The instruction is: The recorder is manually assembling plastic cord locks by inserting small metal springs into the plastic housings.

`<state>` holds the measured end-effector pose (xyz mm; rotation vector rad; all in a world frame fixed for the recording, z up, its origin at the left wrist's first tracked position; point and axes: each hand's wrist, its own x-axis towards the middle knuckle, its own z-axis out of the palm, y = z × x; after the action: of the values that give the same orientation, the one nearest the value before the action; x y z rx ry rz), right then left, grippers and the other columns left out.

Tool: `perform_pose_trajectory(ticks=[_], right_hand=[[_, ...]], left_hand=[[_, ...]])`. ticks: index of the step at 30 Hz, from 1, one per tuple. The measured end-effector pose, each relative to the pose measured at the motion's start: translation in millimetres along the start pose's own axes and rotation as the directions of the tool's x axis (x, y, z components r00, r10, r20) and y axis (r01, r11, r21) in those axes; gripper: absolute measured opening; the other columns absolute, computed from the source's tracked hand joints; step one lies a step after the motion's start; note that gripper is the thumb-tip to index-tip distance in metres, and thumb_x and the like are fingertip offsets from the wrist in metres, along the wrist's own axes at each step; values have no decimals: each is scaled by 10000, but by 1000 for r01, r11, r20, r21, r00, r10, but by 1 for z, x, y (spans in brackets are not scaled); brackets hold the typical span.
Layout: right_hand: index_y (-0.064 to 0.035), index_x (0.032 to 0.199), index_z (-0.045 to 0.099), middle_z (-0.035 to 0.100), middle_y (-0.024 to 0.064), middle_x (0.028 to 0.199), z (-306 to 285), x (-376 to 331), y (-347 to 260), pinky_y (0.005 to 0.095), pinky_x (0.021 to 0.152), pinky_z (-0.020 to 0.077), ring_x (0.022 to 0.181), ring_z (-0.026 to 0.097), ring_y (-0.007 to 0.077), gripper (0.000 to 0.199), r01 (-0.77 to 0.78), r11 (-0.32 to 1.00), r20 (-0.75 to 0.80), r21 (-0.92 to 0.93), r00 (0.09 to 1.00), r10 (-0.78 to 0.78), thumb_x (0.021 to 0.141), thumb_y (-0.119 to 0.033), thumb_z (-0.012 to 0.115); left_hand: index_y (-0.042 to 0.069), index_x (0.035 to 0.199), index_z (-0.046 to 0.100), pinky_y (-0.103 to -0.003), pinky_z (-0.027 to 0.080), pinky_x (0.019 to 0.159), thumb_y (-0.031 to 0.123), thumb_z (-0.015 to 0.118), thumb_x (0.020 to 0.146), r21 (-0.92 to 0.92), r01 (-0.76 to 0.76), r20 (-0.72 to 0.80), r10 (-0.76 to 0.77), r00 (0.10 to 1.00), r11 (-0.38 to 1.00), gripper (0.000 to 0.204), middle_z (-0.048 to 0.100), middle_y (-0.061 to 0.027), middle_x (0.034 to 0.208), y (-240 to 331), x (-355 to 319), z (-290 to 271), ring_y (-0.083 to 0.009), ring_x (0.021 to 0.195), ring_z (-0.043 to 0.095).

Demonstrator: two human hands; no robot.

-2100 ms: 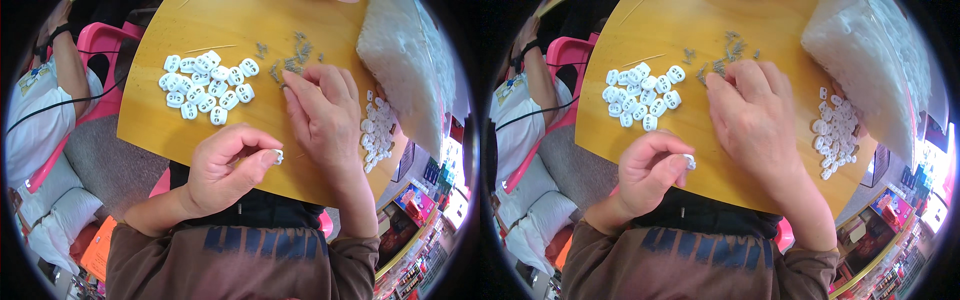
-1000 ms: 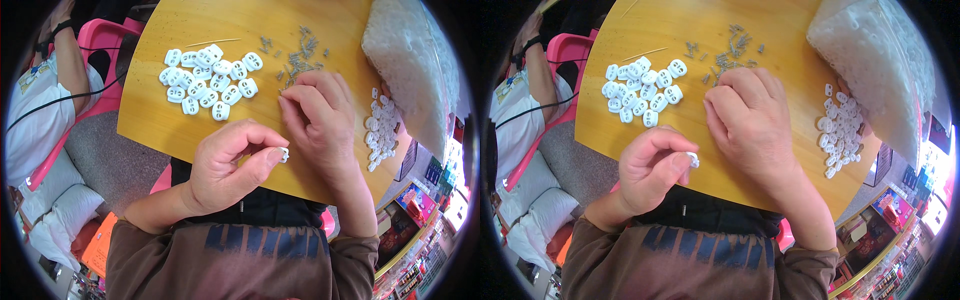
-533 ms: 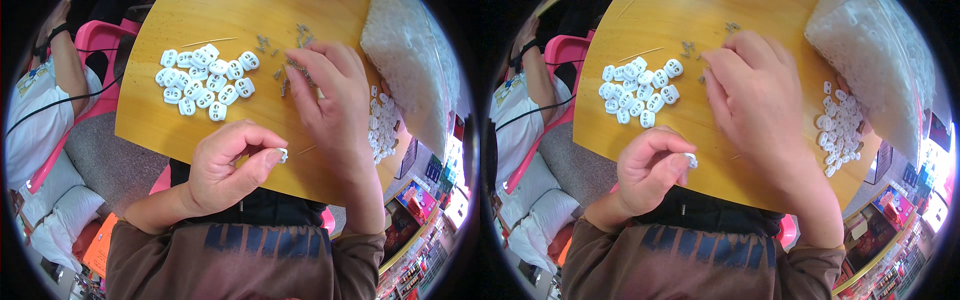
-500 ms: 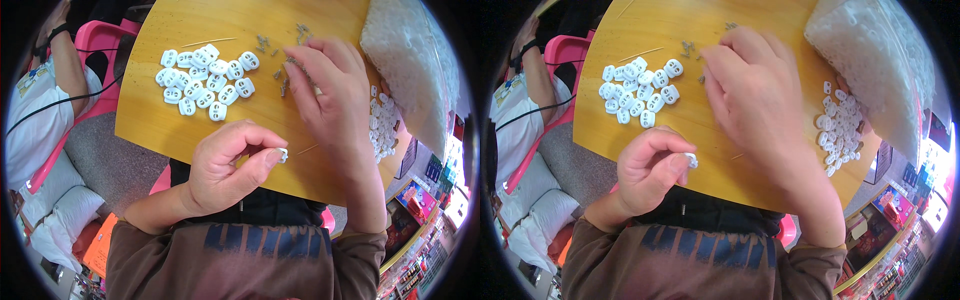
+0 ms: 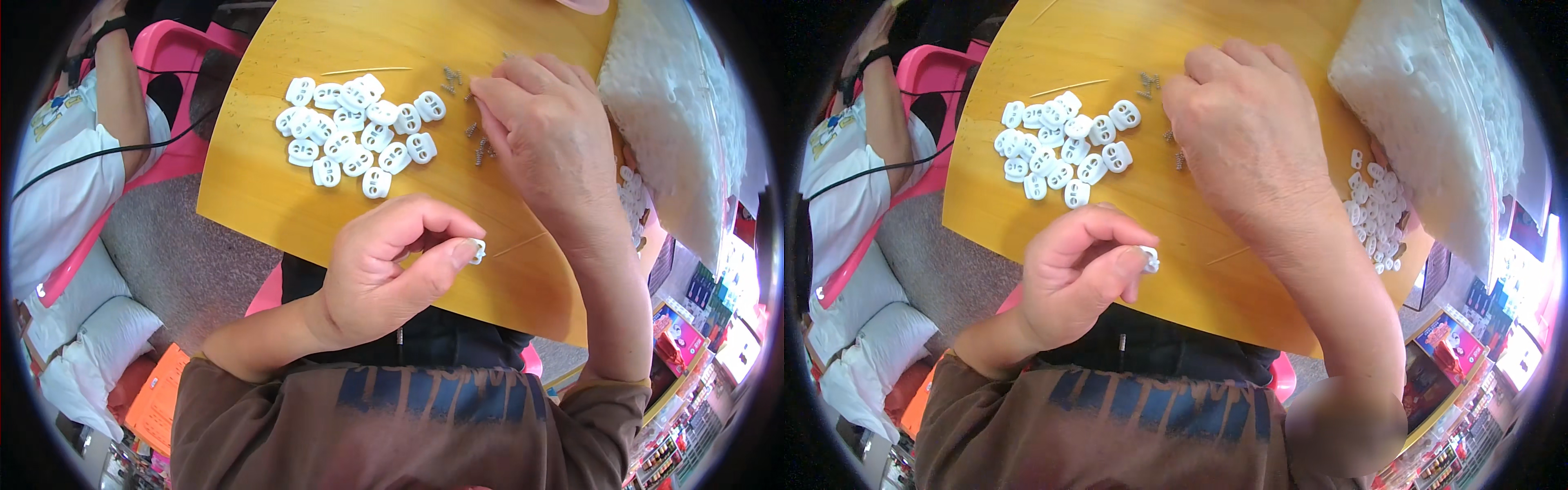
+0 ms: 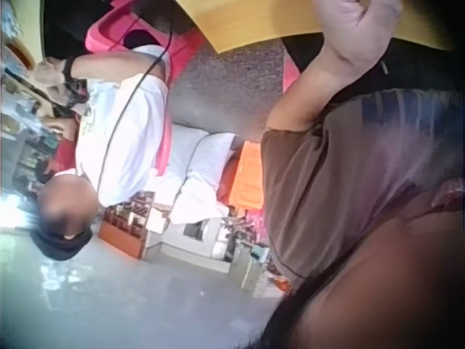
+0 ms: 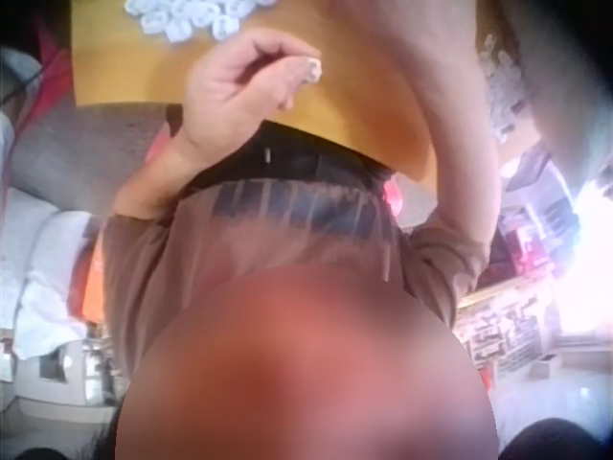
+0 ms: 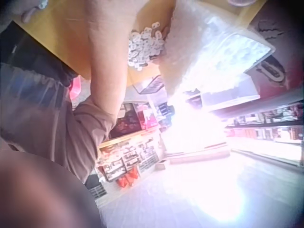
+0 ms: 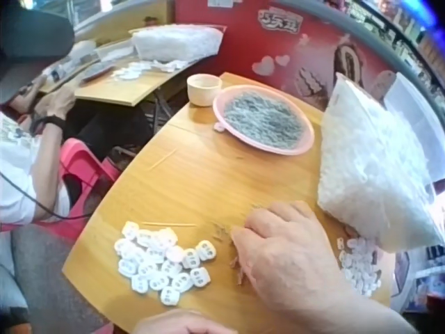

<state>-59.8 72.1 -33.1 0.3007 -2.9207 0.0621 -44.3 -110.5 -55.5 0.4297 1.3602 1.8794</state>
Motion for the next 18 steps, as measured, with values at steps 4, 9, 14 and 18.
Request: perform_pose_trajectory(ticks=[4, 9, 14, 18], right_hand=[[-46, 643, 510, 487, 49, 662, -4, 6, -3, 325, 644, 402, 665, 506, 217, 51, 115, 993, 61, -41, 992, -113, 609, -54, 548], [-60, 618, 473, 451, 47, 649, -6, 16, -6, 313, 633, 400, 668, 504, 201, 77, 256, 955, 148, -148, 961, -235, 582, -80, 539], [-59, 638, 477, 444, 53, 654, -1, 20, -3, 320, 612, 401, 666, 498, 202, 90, 287, 947, 139, -147, 954, -267, 590, -74, 552], [-40, 640, 457, 448, 64, 648, 4, 22, 3, 341, 594, 399, 647, 496, 214, 110, 237, 970, 76, -51, 969, -233, 604, -54, 560]], left_hand=[[-30, 926, 515, -168, 401, 525, -1, 479, 810, -63, 27, -6, -28, 1000, 998, 125, 511, -48, 782, 1, -2, 0, -48, 588, 476], [-27, 925, 518, -168, 398, 524, -3, 477, 810, -68, 16, -7, -17, 1000, 998, 124, 516, -46, 786, 1, -1, -2, -47, 584, 474], [-25, 920, 519, -169, 399, 519, 1, 476, 813, -75, 7, -5, -7, 1000, 997, 118, 525, -44, 777, 1, -1, -3, -49, 572, 474], [-23, 911, 515, -172, 403, 505, 18, 476, 819, -175, 64, -23, -70, 997, 982, 108, 535, -43, 742, 4, 1, -4, -56, 545, 475]])
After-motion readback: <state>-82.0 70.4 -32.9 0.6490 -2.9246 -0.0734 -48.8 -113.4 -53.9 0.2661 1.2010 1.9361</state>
